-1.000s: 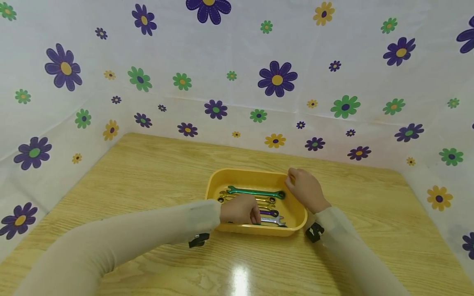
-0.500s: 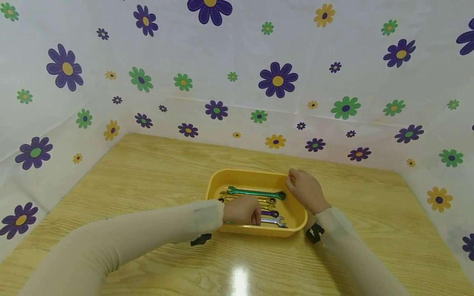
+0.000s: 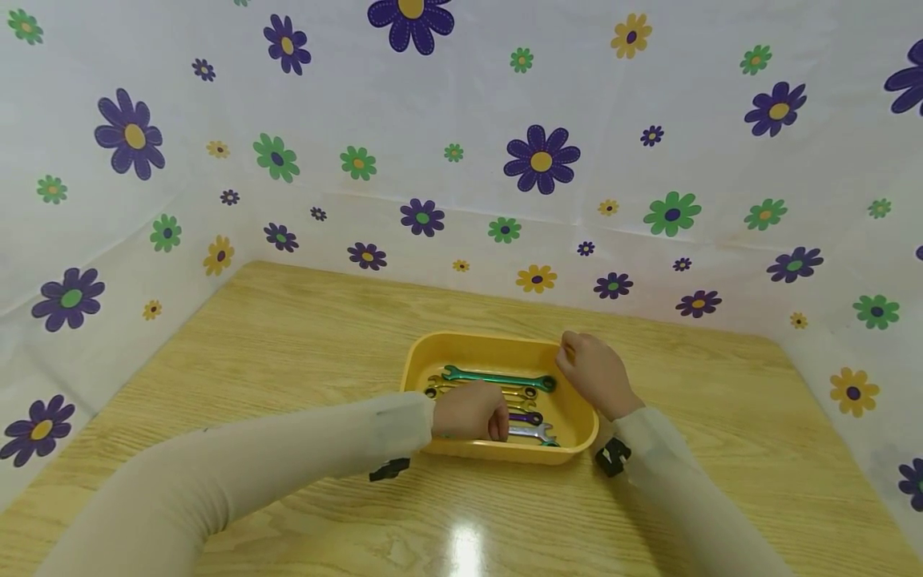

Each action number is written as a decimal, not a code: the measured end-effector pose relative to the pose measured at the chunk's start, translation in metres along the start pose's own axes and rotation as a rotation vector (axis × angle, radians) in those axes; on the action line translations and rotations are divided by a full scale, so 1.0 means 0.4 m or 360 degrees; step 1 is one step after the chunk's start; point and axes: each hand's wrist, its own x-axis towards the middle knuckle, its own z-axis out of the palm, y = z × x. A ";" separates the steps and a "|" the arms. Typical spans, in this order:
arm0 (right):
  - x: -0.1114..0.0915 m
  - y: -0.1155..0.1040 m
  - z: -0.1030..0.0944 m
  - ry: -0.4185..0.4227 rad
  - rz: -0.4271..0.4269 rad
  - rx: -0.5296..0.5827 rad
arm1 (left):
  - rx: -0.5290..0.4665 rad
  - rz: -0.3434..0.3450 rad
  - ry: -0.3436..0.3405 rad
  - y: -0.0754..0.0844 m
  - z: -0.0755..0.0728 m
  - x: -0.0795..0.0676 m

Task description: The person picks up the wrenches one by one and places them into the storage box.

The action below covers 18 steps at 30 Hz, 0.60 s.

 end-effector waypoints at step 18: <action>0.002 0.009 -0.003 -0.0061 0.0060 -0.0001 | -0.0123 0.0072 0.0121 0.015 -0.059 -0.013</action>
